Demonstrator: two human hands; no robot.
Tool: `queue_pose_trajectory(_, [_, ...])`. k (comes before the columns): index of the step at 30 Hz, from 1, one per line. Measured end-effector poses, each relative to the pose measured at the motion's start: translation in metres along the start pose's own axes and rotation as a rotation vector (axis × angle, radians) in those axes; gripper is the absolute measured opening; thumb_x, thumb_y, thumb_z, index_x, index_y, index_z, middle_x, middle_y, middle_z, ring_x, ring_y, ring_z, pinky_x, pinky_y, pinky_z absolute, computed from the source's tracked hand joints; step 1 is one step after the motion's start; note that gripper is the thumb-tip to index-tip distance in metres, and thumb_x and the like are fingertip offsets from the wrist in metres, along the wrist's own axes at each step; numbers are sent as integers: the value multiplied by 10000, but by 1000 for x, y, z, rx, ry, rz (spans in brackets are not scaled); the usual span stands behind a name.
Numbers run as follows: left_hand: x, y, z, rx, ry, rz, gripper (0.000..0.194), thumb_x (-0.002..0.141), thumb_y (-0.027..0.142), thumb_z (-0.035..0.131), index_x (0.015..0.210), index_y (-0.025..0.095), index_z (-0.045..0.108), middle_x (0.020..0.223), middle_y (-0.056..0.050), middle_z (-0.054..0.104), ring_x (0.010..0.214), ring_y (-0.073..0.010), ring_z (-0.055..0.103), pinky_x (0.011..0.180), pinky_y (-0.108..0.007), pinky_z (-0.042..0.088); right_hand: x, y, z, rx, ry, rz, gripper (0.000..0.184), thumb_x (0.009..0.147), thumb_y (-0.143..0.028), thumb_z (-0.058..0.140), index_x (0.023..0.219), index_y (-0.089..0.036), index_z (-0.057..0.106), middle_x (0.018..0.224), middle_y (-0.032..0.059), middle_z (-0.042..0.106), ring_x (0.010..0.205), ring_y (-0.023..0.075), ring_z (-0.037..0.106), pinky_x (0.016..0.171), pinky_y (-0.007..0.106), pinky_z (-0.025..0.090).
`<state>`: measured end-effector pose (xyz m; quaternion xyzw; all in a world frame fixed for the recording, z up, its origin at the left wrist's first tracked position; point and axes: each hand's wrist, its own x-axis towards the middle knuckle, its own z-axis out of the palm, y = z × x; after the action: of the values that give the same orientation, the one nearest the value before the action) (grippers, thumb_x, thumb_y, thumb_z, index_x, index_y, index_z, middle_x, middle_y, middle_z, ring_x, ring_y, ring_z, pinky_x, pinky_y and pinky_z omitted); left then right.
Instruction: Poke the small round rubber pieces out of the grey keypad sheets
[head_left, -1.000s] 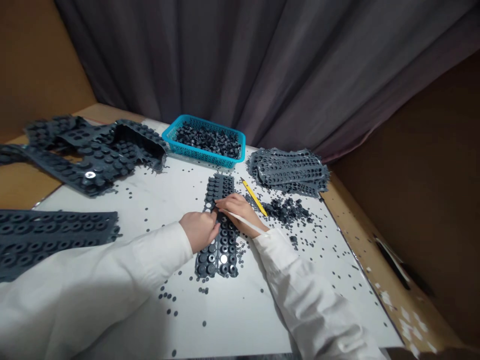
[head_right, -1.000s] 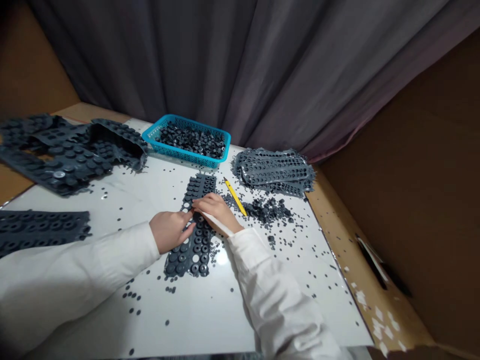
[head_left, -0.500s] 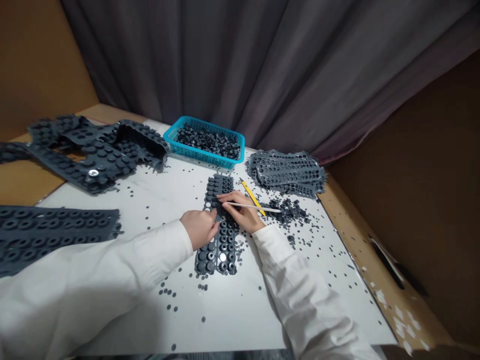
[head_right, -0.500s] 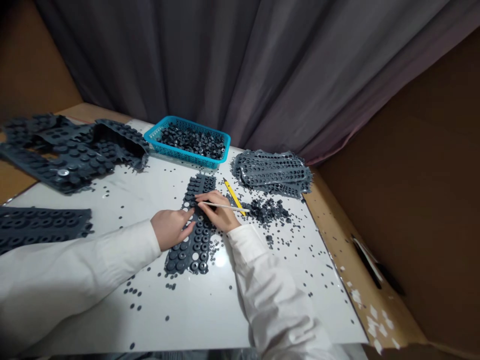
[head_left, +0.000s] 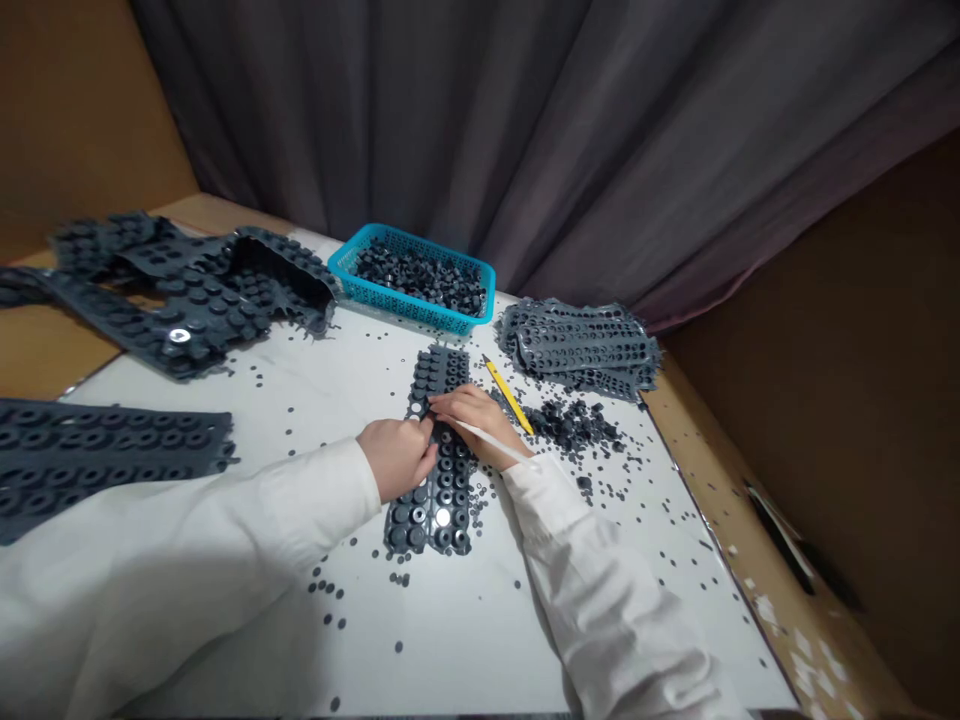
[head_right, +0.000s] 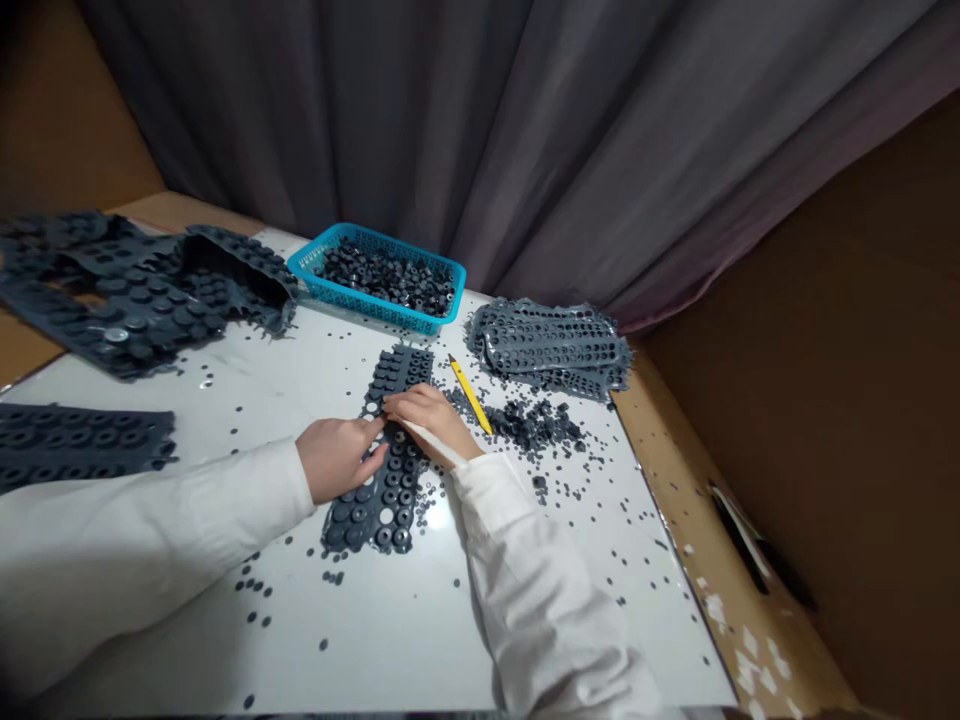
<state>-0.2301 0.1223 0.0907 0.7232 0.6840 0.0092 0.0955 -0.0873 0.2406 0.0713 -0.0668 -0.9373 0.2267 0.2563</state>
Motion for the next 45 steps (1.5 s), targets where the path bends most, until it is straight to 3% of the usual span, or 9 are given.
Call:
queue_pose_trajectory(6, [1, 1, -3, -8, -4, 8, 355, 891, 305, 378, 1087, 100, 593, 860, -120, 702, 769, -271, 691, 646, -349, 511, 2, -6, -4, -131, -47, -59, 385, 986, -368, 316, 1027, -171, 644, 1124, 129, 661, 975, 215, 574, 858, 377, 494])
queue_pose_trajectory(13, [0, -1, -2, -17, 5, 11, 375, 885, 307, 383, 1124, 103, 586, 857, -120, 703, 773, -281, 689, 641, -362, 508, 2, -4, 0, -170, 3, -50, 349, 982, -340, 346, 1059, -160, 635, 1123, 138, 659, 969, 219, 572, 850, 372, 504])
queue_pose_trajectory(19, [1, -1, 0, -4, 4, 10, 451, 900, 318, 368, 1267, 96, 510, 903, -130, 702, 789, -282, 687, 633, -357, 502, 0, -4, 5, 40, 183, 95, 192, 945, -267, 481, 982, -186, 651, 946, 92, 715, 874, 190, 635, 790, 347, 541])
queue_pose_trajectory(23, [0, 1, 1, 12, -3, -4, 472, 910, 325, 368, 1309, 97, 477, 949, -139, 700, 803, -278, 690, 636, -346, 502, -2, -6, 3, 193, 234, 140, 136, 912, -268, 551, 931, -187, 659, 983, 105, 723, 929, 193, 661, 825, 362, 547])
queue_pose_trajectory(37, [-1, 1, -1, 5, -23, 11, 469, 918, 322, 360, 1298, 78, 484, 929, -144, 697, 789, -293, 691, 634, -378, 513, -3, -1, 4, 161, 128, 75, 158, 939, -236, 498, 1006, -208, 638, 1031, 84, 710, 948, 186, 640, 815, 359, 551])
queue_pose_trajectory(45, [-1, 1, -1, -4, -12, 7, 480, 915, 318, 369, 1314, 73, 475, 941, -150, 694, 787, -293, 691, 627, -383, 519, -2, -3, 2, 177, 177, 76, 146, 934, -240, 509, 979, -193, 639, 1018, 98, 710, 965, 186, 644, 829, 356, 542])
